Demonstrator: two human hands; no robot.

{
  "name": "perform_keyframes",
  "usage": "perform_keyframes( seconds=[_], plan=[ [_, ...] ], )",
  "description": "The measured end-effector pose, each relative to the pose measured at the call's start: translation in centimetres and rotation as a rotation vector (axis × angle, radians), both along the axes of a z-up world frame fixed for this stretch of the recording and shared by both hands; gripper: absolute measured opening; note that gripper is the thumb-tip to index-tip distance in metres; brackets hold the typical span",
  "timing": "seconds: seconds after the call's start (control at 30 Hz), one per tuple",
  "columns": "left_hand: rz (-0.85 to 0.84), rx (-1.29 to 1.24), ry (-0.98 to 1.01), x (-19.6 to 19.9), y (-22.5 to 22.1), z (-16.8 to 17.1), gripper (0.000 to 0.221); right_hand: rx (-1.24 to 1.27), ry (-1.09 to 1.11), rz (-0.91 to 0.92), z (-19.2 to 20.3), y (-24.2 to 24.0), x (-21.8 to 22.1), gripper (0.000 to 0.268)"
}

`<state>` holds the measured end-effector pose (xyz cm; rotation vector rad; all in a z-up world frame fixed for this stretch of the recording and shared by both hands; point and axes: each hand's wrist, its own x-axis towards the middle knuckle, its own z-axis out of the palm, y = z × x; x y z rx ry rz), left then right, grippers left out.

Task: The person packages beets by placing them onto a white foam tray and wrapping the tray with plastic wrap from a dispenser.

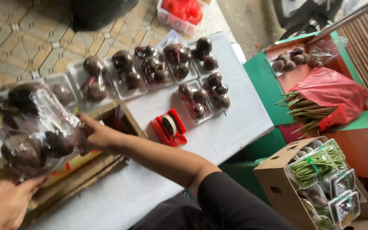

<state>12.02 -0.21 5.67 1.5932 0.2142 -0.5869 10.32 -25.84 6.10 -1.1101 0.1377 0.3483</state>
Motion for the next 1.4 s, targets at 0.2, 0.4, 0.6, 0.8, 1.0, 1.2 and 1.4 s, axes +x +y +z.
perform_keyframes(
  seconds=[0.2, 0.4, 0.6, 0.8, 1.0, 1.2, 1.4],
  plan=[
    [-0.191, 0.307, -0.218, 8.3, -0.5, -1.0, 0.051, -0.096, 0.153, -0.065, -4.6, 0.7, 8.1, 0.083],
    [-0.268, 0.598, -0.249, 10.7, -0.5, -4.5, 0.054, -0.124, 0.209, -0.176, -11.9, 0.6, 9.3, 0.085],
    [-0.499, 0.721, -0.426, 11.5, 1.1, -5.7, 0.058, -0.084, 0.365, -0.293, -10.5, -1.2, 8.6, 0.104],
    [-0.355, 0.175, -0.220, 16.6, 3.4, -1.4, 0.105, -0.071, 0.352, -0.339, -10.1, -1.8, 8.5, 0.103],
    [-0.188, -0.457, 0.296, 18.4, 0.4, -0.6, 0.158, 0.019, 0.303, -0.358, -9.8, -2.0, 8.1, 0.104],
    [-0.400, -0.723, 0.279, 17.6, -0.9, -2.5, 0.124, -0.003, 0.256, -0.331, -9.8, -2.7, 8.3, 0.101],
    [-0.477, -0.731, -0.023, 18.2, -0.6, -3.6, 0.118, -0.103, 0.231, -0.272, -7.6, -1.4, 10.9, 0.095]
  ],
)
